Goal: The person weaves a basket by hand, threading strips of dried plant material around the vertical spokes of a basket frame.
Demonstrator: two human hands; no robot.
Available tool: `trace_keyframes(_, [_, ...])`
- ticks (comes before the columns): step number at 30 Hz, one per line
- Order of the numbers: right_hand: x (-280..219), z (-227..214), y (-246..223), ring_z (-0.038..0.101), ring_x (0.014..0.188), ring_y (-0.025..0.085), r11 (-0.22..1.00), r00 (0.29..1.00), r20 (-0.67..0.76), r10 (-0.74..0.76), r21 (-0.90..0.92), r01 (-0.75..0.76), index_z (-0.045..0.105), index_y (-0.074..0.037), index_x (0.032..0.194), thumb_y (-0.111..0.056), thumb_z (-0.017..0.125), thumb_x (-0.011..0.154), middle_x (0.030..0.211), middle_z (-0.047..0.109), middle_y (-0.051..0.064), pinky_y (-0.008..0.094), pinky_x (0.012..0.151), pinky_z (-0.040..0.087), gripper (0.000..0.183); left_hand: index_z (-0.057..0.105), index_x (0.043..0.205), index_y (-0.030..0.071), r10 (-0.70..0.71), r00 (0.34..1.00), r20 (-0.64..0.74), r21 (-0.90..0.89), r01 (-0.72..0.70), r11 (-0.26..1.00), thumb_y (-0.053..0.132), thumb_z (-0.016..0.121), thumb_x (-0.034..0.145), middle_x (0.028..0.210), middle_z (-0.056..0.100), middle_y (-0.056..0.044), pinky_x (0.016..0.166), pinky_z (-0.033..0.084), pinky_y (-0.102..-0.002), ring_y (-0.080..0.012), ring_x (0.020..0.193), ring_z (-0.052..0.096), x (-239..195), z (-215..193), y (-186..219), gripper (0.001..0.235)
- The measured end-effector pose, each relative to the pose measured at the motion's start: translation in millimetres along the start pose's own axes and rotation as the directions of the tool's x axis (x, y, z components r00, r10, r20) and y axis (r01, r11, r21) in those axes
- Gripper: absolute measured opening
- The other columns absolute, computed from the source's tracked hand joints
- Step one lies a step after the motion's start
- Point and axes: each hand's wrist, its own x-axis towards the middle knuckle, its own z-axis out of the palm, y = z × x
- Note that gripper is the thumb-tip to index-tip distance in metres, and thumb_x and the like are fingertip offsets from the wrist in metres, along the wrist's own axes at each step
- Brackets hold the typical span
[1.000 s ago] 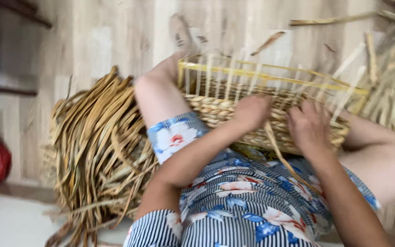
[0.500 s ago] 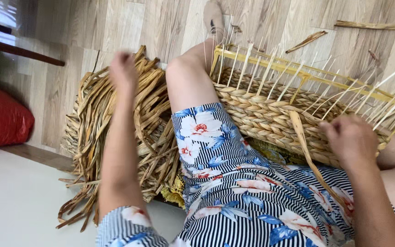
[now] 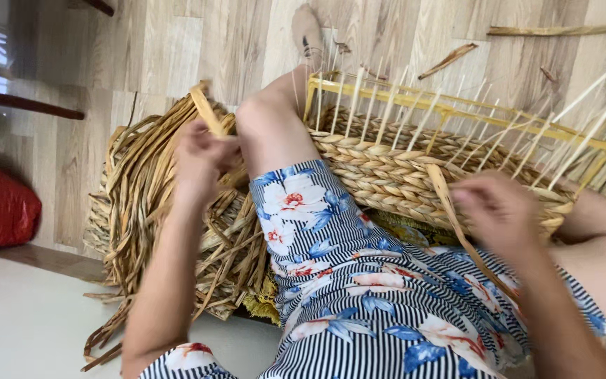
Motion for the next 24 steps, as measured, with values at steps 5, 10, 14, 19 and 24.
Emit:
trace_keyframes(5, [2.8,48.0,-54.0,0.071,0.088,0.019,0.951,0.939,0.202,-0.279,0.196,0.240,0.067,-0.008,0.111,-0.017,0.071,0.093,0.101,0.071,0.009,0.033,0.079,0.061,0.020,0.069,0.112,0.007,0.083,0.757,0.648,-0.309,0.161,0.937,0.009,0.070,0.096,0.092,0.072,-0.004,0.067,0.058,-0.025,-0.0111,0.076,0.070,-116.2,142.5,12.5,0.016])
trace_keyframes(10, [-27.3,2.9,-5.9,0.073,0.073,0.020,0.909,0.933,0.242,0.265,0.259,-0.326,0.071,-0.012,0.117,-0.016,0.062,0.096,0.093,0.075,0.008,0.034,0.064,0.065,0.023,0.069,0.107,0.003,0.277,0.720,0.636,-0.503,0.115,0.857,0.016,0.070,0.105,0.097,0.072,-0.004,0.067,0.049,-0.022,-0.0079,0.075,0.061,-109.1,193.1,7.2,0.013])
trace_keyframes(14, [-80.3,-77.7,55.6,0.071,0.087,0.014,0.888,0.953,-0.016,0.303,0.369,-0.276,0.068,-0.008,0.115,-0.018,0.057,0.106,0.098,0.073,0.006,0.030,0.074,0.061,0.017,0.067,0.105,0.004,0.221,0.853,0.473,-0.688,0.201,0.698,0.016,0.068,0.104,0.088,0.070,-0.004,0.060,0.044,-0.022,-0.0076,0.066,0.053,-72.7,184.1,6.2,0.012])
trace_keyframes(19, [-138.9,-122.8,104.7,0.058,0.068,0.011,0.912,0.863,-0.295,0.410,0.153,-0.381,0.065,-0.003,0.114,-0.015,0.060,0.117,0.078,0.063,0.007,0.027,0.064,0.047,0.014,0.061,0.103,0.007,0.260,0.842,0.473,-0.756,0.236,0.611,0.015,0.067,0.109,0.082,0.064,-0.003,0.061,0.047,-0.025,-0.0108,0.068,0.055,-69.3,193.5,2.6,0.011])
trace_keyframes(24, [-169.9,-140.1,142.0,0.055,0.072,0.008,0.938,0.878,-0.346,0.331,0.018,-0.347,0.063,0.000,0.112,-0.017,0.059,0.121,0.082,0.063,0.004,0.022,0.071,0.049,0.020,0.065,0.116,0.005,0.459,0.709,0.536,-0.821,0.309,0.480,0.012,0.069,0.103,0.094,0.067,-0.006,0.060,0.046,-0.020,-0.0081,0.069,0.054,-84.4,192.9,24.2,0.015])
